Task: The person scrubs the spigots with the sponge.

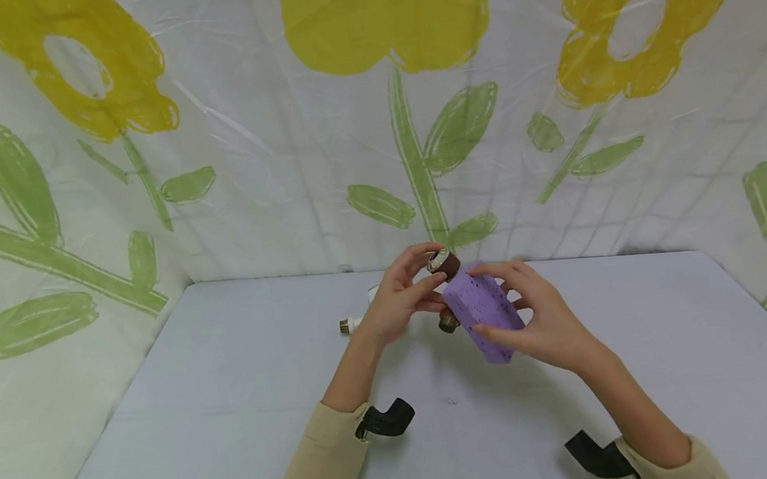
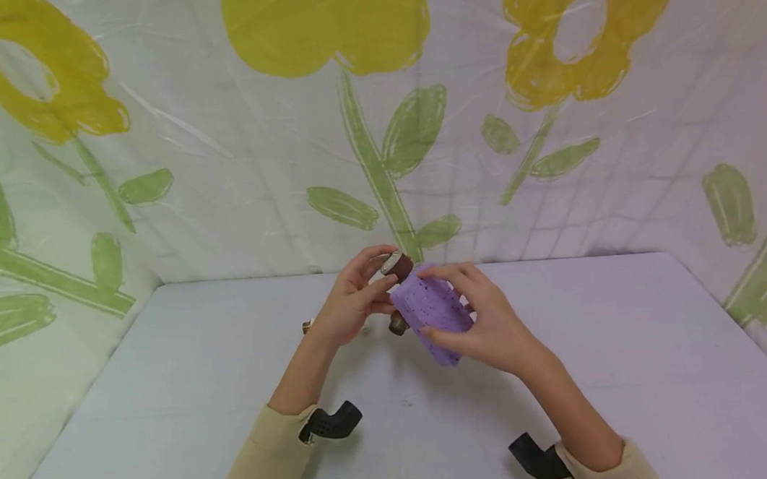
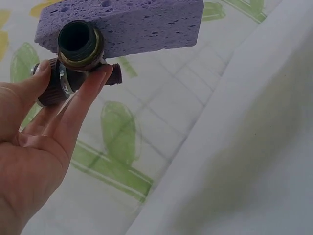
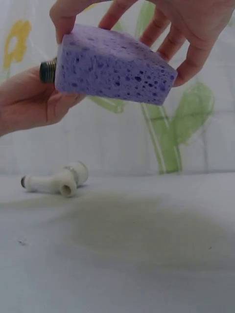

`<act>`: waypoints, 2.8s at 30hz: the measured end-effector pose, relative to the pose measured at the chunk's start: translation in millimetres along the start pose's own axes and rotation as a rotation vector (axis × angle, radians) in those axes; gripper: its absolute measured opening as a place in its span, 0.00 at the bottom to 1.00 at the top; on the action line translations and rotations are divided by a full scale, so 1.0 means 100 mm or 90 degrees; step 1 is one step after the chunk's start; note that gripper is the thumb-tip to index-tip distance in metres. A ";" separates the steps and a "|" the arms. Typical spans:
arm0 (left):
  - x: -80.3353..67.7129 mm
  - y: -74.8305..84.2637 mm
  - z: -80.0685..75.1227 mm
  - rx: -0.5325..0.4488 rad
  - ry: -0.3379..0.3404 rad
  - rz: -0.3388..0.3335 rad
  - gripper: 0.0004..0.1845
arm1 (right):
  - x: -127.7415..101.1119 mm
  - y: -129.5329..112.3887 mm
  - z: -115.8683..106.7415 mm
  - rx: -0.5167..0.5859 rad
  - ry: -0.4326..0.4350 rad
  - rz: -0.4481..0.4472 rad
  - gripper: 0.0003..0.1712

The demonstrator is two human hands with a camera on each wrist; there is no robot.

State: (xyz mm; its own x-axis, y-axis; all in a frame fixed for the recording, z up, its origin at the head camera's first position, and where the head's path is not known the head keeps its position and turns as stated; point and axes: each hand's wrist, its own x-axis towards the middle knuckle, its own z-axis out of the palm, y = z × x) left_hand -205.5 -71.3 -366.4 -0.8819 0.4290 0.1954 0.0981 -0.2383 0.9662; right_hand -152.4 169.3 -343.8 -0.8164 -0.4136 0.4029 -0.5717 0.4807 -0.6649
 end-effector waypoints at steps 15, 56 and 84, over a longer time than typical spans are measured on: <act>-0.01 0.01 0.00 0.008 0.026 0.016 0.23 | -0.01 -0.03 0.01 -0.015 0.005 -0.034 0.40; 0.02 -0.01 0.08 -0.002 0.108 0.015 0.20 | -0.02 -0.07 -0.04 -0.055 0.085 -0.069 0.43; 0.01 0.03 -0.01 0.026 0.106 0.004 0.24 | -0.02 0.00 -0.17 -0.017 0.144 0.035 0.40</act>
State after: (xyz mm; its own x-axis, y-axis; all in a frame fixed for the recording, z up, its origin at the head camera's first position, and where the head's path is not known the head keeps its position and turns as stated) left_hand -206.7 -72.5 -363.7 -0.9450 0.2763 0.1748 0.1201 -0.2039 0.9716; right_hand -152.4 182.9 -333.6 -0.8420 -0.2048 0.4992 -0.5259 0.5185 -0.6743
